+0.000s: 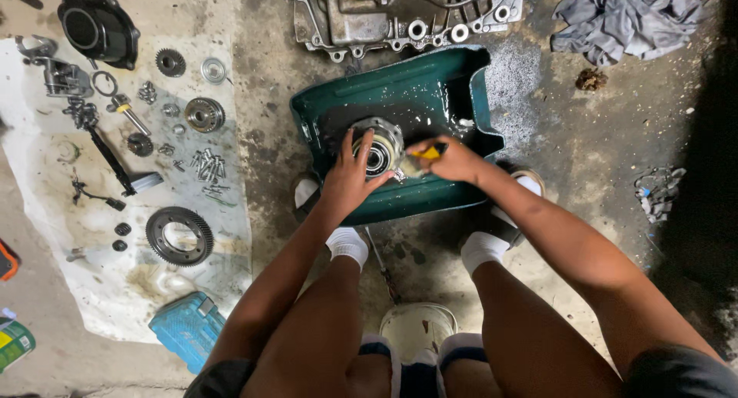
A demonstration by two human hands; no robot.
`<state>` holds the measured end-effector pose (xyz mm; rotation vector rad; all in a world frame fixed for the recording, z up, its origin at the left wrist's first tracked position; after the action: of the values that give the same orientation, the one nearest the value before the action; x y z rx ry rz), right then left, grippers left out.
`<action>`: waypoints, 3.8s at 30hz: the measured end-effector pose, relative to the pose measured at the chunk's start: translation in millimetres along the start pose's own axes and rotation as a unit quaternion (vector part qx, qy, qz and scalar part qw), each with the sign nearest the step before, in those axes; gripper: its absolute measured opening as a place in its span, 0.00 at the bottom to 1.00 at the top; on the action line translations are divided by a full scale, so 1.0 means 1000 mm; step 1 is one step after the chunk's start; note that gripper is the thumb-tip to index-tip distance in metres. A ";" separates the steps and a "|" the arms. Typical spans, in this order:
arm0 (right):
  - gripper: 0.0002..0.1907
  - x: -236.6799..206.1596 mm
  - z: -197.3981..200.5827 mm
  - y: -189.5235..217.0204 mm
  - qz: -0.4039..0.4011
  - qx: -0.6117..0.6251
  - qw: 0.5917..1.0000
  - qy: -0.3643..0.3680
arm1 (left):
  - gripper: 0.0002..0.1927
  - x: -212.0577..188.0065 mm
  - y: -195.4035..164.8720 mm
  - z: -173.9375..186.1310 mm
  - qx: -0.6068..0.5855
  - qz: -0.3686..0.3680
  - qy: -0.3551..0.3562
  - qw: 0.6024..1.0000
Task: The person scrubs a circular metal mechanical part with a yellow-handled brush inside a green tray filled with liquid. The person holds the part with the left hand and scrubs with the right hand, occasionally rotating the part to clean different areas.
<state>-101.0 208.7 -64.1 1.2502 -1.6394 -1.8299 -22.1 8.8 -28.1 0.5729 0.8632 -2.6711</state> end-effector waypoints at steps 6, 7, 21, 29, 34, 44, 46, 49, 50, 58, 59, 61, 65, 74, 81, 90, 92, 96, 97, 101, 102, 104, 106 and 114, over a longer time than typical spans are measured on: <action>0.18 0.005 0.052 0.066 0.200 -0.365 0.905 -0.086 | 0.51 0.000 0.000 -0.001 0.023 0.014 0.019 0.999; 0.17 0.006 0.052 0.069 0.195 -0.292 0.928 -0.121 | 0.51 0.000 -0.001 0.000 0.021 0.007 0.011 1.000; 0.19 -0.059 -0.043 -0.013 0.133 -0.076 0.987 -0.048 | 0.51 -0.001 0.003 0.000 0.007 -0.022 -0.024 0.999; 0.19 0.026 0.028 0.041 0.079 -0.221 0.972 0.020 | 0.51 -0.003 -0.005 0.000 -0.005 -0.030 -0.036 0.999; 0.17 0.005 0.016 0.060 0.206 -0.167 0.953 -0.145 | 0.51 -0.004 -0.004 -0.001 0.006 -0.027 -0.037 0.999; 0.15 -0.039 -0.036 0.013 0.223 -0.114 0.964 -0.084 | 0.51 -0.002 0.002 -0.006 0.014 -0.015 -0.002 1.000; 0.15 -0.023 -0.029 0.013 0.156 -0.082 0.984 -0.030 | 0.51 -0.003 0.003 -0.008 0.015 -0.010 -0.002 1.000; 0.18 -0.003 0.000 0.011 -0.044 -0.112 0.992 0.031 | 0.50 -0.004 0.002 -0.007 0.008 -0.015 -0.023 1.000; 0.16 0.007 0.012 0.021 -0.004 -0.125 0.992 0.026 | 0.51 -0.004 0.001 -0.008 0.007 -0.017 -0.028 0.999; 0.20 0.019 0.040 0.062 0.229 -0.196 0.950 -0.082 | 0.51 -0.004 -0.007 -0.006 -0.006 -0.035 -0.033 0.999; 0.21 0.011 0.030 0.054 0.164 -0.192 0.965 -0.076 | 0.51 -0.004 -0.006 -0.006 -0.003 -0.030 -0.031 0.999; 0.21 -0.013 0.001 0.043 0.098 -0.209 0.972 -0.050 | 0.52 -0.004 -0.003 -0.007 0.002 -0.030 -0.030 0.999; 0.26 -0.052 -0.045 0.023 0.147 -0.210 0.966 0.033 | 0.52 -0.001 0.005 -0.005 0.000 -0.044 -0.033 0.999; 0.20 -0.012 0.021 0.010 0.116 -0.277 0.954 -0.019 | 0.51 0.000 0.002 -0.001 -0.002 -0.033 -0.033 0.999; 0.14 0.007 0.021 0.046 0.228 -0.143 0.942 -0.198 | 0.53 0.000 0.007 -0.004 0.004 -0.002 0.023 1.000; 0.20 -0.048 -0.039 -0.005 0.129 -0.112 0.982 -0.076 | 0.53 -0.006 0.008 0.000 -0.015 -0.044 -0.030 0.998; 0.19 -0.038 -0.039 -0.005 0.097 -0.117 0.988 -0.008 | 0.53 -0.006 0.008 0.000 -0.009 -0.047 -0.041 0.998; 0.16 0.000 -0.009 0.012 0.044 -0.149 0.985 0.067 | 0.49 -0.006 0.008 -0.003 -0.019 -0.020 -0.028 0.999; 0.17 0.010 0.006 0.018 0.036 -0.179 0.980 0.077 | 0.50 -0.006 0.007 -0.003 -0.017 -0.022 -0.034 0.999; 0.14 0.035 0.052 0.053 0.160 -0.168 0.972 -0.044 | 0.49 -0.005 -0.002 0.000 -0.019 -0.040 -0.039 0.998; 0.16 0.039 0.059 0.060 0.177 -0.177 0.965 -0.082 | 0.48 -0.004 -0.004 0.001 -0.020 -0.045 -0.041 0.998; 0.17 0.038 0.061 0.059 0.201 -0.141 0.958 -0.147 | 0.49 -0.003 -0.004 -0.001 -0.017 -0.017 -0.005 1.000; 0.15 0.031 0.046 0.051 0.196 -0.045 0.959 -0.201 | 0.50 -0.003 -0.002 -0.002 -0.007 0.000 0.009 1.000; 0.21 -0.054 -0.036 0.005 0.080 -0.138 0.985 -0.066 | 0.50 -0.003 0.009 -0.009 -0.013 -0.020 0.005 1.000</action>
<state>-45.0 227.6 -38.0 0.8727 -1.4426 -1.9907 -13.2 7.4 -37.8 0.5685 0.9213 -2.6906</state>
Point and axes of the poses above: each hand's wrist, its own x-axis towards the middle knuckle, its own z-axis out of the back of the hand, y = z × x, the point moved 5 cm from there along x, towards the middle knuckle, and after that the axes turned 15 degrees about z, right-handed, at the moved point
